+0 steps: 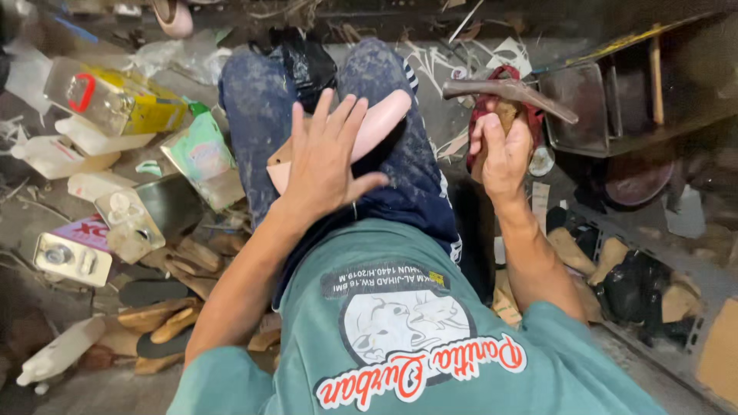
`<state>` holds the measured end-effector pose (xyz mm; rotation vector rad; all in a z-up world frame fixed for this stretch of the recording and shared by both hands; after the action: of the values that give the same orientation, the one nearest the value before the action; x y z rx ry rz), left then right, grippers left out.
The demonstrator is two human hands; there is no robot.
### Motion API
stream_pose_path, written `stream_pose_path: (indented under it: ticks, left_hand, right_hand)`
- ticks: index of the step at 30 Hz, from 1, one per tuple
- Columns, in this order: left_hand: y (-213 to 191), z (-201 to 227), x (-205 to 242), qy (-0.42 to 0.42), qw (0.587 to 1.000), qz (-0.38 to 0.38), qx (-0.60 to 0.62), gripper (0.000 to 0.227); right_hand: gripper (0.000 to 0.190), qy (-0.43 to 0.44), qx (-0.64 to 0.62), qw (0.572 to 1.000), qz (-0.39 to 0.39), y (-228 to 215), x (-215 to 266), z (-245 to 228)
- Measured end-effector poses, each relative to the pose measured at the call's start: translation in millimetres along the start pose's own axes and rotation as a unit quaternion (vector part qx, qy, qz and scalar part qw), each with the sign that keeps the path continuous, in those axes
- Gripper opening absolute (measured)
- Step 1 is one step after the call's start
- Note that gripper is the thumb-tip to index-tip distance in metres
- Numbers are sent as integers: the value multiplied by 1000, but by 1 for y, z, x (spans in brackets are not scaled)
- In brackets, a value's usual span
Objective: The person uses a hammer to flatten or bond the sole and heel components of shoes, handling several individual shoes one at a time and rotating them to strike different areas of the base.
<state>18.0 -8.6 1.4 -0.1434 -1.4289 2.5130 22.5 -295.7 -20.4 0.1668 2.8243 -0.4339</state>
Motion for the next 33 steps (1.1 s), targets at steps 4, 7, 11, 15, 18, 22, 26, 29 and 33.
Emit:
stream_pose_path:
  ticks: [4, 7, 11, 15, 18, 22, 26, 29, 33]
  left_hand:
    - [11, -6, -17, 23, 998, 44, 44, 67]
    - [-12, 10, -24, 81, 994, 22, 74, 78]
    - [12, 11, -22, 22, 998, 21, 55, 61]
    - [26, 6, -29, 17, 990, 84, 111, 57]
    - [35, 11, -36, -22, 994, 89, 52, 53]
    - [38, 10, -43, -35, 995, 95, 25, 55]
    - [41, 7, -46, -42, 995, 88, 15, 52]
    - [37, 7, -45, -35, 994, 105, 15, 45]
    - [38, 5, -49, -46, 993, 112, -10, 45]
  right_hand:
    - [23, 32, -57, 998, 8, -3, 22, -7]
    - [31, 101, -127, 985, 59, -8, 30, -29]
    - [31, 58, 13, 996, -65, -12, 23, -63]
    - [26, -100, 171, 960, -200, -12, 7, -91]
    - [27, -238, 266, 898, -256, -16, -2, -80]
    - [39, -264, 270, 886, -270, -5, -20, -94]
    - [28, -293, 277, 863, -303, 28, -37, -102]
    - [22, -295, 278, 858, -316, 34, -41, -103]
    - [29, -303, 232, 870, -310, 43, -49, -108]
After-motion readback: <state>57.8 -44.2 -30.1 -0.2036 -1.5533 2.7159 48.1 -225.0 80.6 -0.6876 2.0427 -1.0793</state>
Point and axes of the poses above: each hand's wrist, its own x-axis away from the middle knuckle, its own y-axis out of the palm, z = x × y, the point moved 2 cm from there along -x, towards the middle knuckle, and after that the axes turned 12 degrees about -y, right-handed, at the moved point
